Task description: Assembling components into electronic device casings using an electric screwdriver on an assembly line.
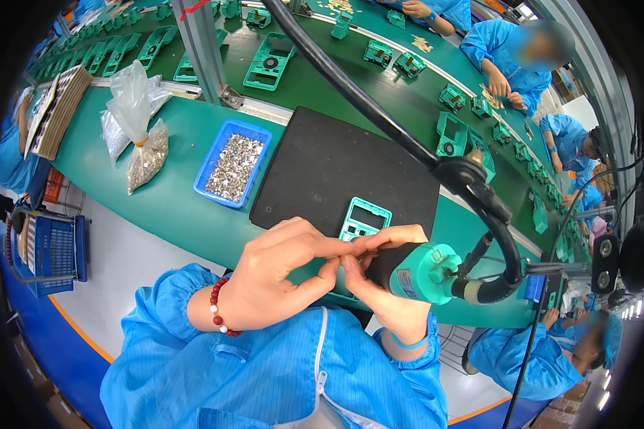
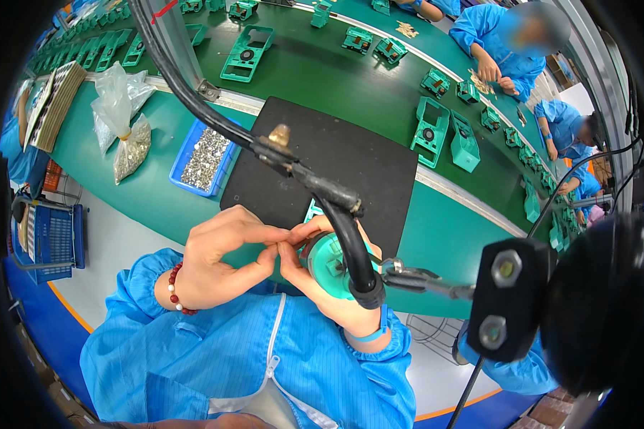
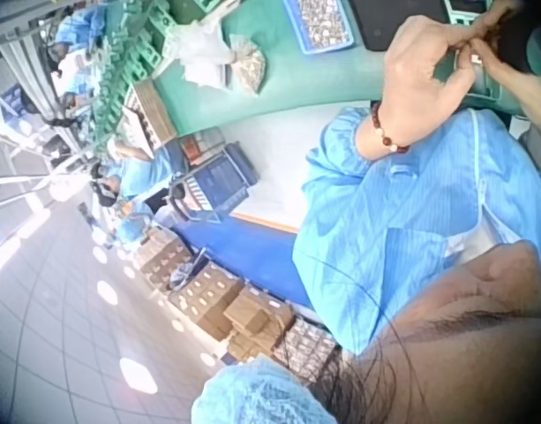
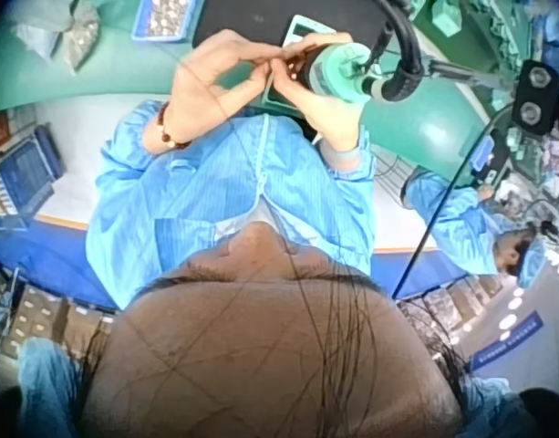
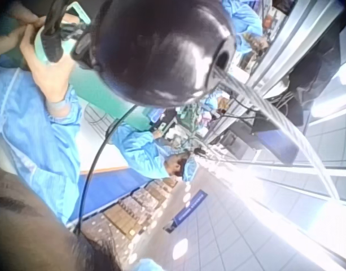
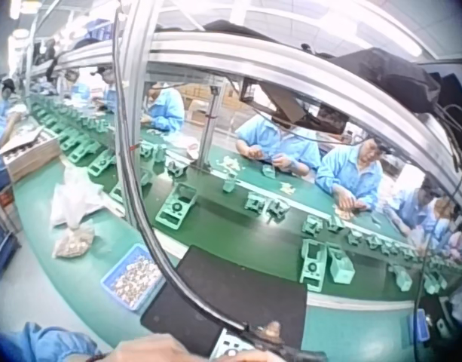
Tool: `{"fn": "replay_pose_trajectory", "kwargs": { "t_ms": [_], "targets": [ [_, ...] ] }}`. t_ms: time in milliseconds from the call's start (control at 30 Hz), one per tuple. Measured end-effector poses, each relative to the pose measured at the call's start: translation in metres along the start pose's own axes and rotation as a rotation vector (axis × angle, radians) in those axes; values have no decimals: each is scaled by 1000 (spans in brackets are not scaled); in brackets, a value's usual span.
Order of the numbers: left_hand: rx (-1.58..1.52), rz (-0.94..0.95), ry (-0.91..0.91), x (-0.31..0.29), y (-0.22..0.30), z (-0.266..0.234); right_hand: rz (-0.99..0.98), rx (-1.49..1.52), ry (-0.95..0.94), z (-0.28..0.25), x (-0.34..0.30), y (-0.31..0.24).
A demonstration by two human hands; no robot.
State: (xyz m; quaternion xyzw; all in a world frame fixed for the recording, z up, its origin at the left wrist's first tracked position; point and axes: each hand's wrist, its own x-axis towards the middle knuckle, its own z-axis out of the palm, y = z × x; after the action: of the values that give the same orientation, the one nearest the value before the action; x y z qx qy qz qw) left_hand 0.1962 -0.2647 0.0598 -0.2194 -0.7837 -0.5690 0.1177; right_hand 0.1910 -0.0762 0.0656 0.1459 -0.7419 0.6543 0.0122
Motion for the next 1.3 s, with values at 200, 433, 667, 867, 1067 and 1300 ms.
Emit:
{"fn": "replay_pose_trajectory", "kwargs": {
  "t_ms": [200,433,667,867,1067,1300],
  "targets": [
    [151,110,-35,5,7,3,14,-27,-26,-2,0,2],
    [120,104,-59,4,6,4,31,15,52,0,-2,5],
    [-68,-80,-51,0,5,2,48,163,35,-2,-2,2],
    [-167,-129,-35,-3,-3,-1,91,201,-8,-3,-3,1],
    [-82,-84,-14,-5,-4,0,60,189,-9,-1,-4,6],
    [-101,-85,-34,-5,-6,0,42,210,9,2,-1,10]
  ]
}}
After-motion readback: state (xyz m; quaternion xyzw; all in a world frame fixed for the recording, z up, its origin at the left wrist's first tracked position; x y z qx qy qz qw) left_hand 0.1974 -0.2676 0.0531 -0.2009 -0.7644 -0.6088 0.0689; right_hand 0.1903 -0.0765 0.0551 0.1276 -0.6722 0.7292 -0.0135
